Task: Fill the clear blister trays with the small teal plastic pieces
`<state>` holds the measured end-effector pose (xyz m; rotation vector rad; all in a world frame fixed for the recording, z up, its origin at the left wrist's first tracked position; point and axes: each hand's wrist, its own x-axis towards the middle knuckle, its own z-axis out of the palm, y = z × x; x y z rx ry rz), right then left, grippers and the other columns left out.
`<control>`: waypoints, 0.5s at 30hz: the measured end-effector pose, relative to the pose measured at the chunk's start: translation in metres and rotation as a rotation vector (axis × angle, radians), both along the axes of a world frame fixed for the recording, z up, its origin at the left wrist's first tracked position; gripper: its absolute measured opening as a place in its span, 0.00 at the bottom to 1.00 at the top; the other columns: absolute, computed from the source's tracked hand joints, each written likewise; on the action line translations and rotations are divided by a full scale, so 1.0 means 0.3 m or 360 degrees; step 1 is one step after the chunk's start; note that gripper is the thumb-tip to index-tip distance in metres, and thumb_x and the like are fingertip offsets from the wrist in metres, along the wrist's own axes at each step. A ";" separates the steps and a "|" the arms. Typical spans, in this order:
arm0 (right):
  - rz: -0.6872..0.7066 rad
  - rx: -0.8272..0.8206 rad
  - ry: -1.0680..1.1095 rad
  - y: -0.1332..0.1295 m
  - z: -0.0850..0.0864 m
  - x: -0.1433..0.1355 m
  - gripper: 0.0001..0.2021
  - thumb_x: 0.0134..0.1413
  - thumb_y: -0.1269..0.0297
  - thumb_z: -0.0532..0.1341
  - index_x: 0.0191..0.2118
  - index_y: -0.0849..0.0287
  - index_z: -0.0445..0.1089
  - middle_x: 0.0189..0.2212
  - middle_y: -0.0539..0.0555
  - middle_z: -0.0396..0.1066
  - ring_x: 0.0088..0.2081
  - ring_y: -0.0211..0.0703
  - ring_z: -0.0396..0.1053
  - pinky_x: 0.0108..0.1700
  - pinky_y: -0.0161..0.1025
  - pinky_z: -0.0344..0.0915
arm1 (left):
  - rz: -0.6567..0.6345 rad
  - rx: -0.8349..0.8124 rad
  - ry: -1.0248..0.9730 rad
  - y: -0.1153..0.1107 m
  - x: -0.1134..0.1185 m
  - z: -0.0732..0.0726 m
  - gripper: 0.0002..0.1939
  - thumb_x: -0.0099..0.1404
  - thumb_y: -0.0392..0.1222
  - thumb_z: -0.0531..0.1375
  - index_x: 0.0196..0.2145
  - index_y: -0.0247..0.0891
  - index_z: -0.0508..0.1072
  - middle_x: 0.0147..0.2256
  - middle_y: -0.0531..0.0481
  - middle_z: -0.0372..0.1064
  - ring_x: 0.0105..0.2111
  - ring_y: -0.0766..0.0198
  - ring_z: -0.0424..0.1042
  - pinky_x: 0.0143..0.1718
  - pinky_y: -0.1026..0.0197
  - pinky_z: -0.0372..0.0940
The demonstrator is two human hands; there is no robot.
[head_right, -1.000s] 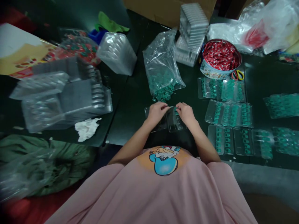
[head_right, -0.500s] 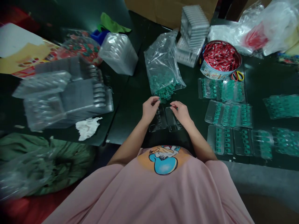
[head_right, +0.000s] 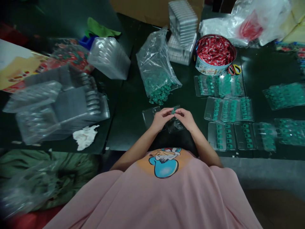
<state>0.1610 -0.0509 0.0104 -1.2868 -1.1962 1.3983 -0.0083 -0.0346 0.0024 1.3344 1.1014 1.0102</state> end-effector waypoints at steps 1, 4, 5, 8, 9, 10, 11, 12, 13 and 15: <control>-0.0017 -0.0035 0.0049 -0.009 -0.007 0.002 0.14 0.47 0.52 0.67 0.35 0.56 0.72 0.30 0.48 0.72 0.33 0.37 0.68 0.40 0.37 0.65 | -0.0006 0.0070 0.0053 -0.005 0.004 0.002 0.17 0.57 0.45 0.68 0.45 0.40 0.79 0.47 0.44 0.74 0.39 0.62 0.74 0.42 0.58 0.70; -0.0039 -0.0081 0.0125 -0.031 -0.025 0.007 0.15 0.48 0.51 0.67 0.35 0.56 0.73 0.29 0.47 0.70 0.31 0.36 0.66 0.38 0.35 0.64 | -0.0023 0.0236 0.0175 -0.017 0.016 0.017 0.14 0.61 0.42 0.65 0.45 0.41 0.79 0.46 0.45 0.74 0.39 0.63 0.74 0.43 0.57 0.70; -0.0034 -0.0082 0.0126 -0.037 -0.029 0.011 0.14 0.49 0.51 0.67 0.35 0.56 0.74 0.29 0.47 0.71 0.31 0.35 0.66 0.38 0.35 0.64 | -0.0031 0.0291 0.0199 -0.018 0.018 0.024 0.12 0.62 0.42 0.64 0.44 0.40 0.79 0.45 0.45 0.75 0.40 0.62 0.75 0.44 0.57 0.70; -0.0010 -0.0074 0.0058 -0.042 -0.033 0.031 0.14 0.50 0.52 0.66 0.38 0.56 0.75 0.31 0.48 0.72 0.32 0.37 0.68 0.39 0.36 0.64 | 0.0006 0.0353 0.0245 -0.011 0.017 0.035 0.09 0.64 0.42 0.62 0.40 0.39 0.80 0.43 0.45 0.76 0.44 0.60 0.74 0.49 0.55 0.69; -0.0024 -0.0065 0.0022 -0.041 -0.033 0.042 0.13 0.50 0.53 0.66 0.38 0.56 0.75 0.31 0.49 0.73 0.32 0.37 0.68 0.40 0.37 0.65 | 0.0031 0.0307 0.0243 -0.006 0.015 0.034 0.09 0.64 0.42 0.62 0.40 0.39 0.80 0.44 0.44 0.76 0.45 0.59 0.74 0.49 0.55 0.69; -0.0052 -0.0052 -0.0011 -0.039 -0.031 0.054 0.13 0.51 0.54 0.65 0.39 0.56 0.76 0.32 0.49 0.74 0.32 0.37 0.68 0.40 0.37 0.65 | 0.0054 0.0235 0.0226 -0.001 0.011 0.030 0.10 0.64 0.42 0.62 0.41 0.39 0.79 0.44 0.44 0.76 0.44 0.59 0.75 0.48 0.56 0.69; -0.0094 -0.0037 -0.0039 -0.038 -0.029 0.066 0.13 0.51 0.55 0.65 0.39 0.56 0.75 0.32 0.49 0.74 0.32 0.37 0.69 0.40 0.37 0.65 | 0.0063 0.0152 0.0197 0.003 0.007 0.023 0.11 0.63 0.42 0.62 0.42 0.38 0.79 0.43 0.44 0.76 0.42 0.60 0.75 0.45 0.57 0.69; -0.0137 -0.0020 -0.0061 -0.037 -0.028 0.079 0.12 0.51 0.55 0.65 0.39 0.56 0.75 0.32 0.49 0.74 0.33 0.37 0.69 0.40 0.38 0.65 | 0.0053 0.0076 0.0166 0.006 0.004 0.015 0.12 0.62 0.42 0.64 0.43 0.37 0.78 0.42 0.45 0.76 0.40 0.61 0.75 0.43 0.58 0.70; -0.0169 -0.0006 -0.0080 -0.037 -0.026 0.090 0.12 0.51 0.56 0.65 0.39 0.56 0.75 0.32 0.49 0.74 0.33 0.37 0.69 0.40 0.38 0.65 | 0.0024 0.0021 0.0148 0.005 0.002 0.006 0.14 0.60 0.41 0.65 0.44 0.37 0.78 0.40 0.45 0.76 0.37 0.62 0.75 0.41 0.59 0.70; -0.0196 0.0008 -0.0111 -0.040 -0.028 0.107 0.12 0.51 0.56 0.65 0.39 0.56 0.75 0.31 0.49 0.74 0.32 0.38 0.69 0.40 0.38 0.65 | -0.0052 0.0008 0.0192 -0.003 0.001 -0.012 0.14 0.58 0.40 0.66 0.43 0.36 0.77 0.35 0.47 0.76 0.33 0.63 0.74 0.37 0.61 0.69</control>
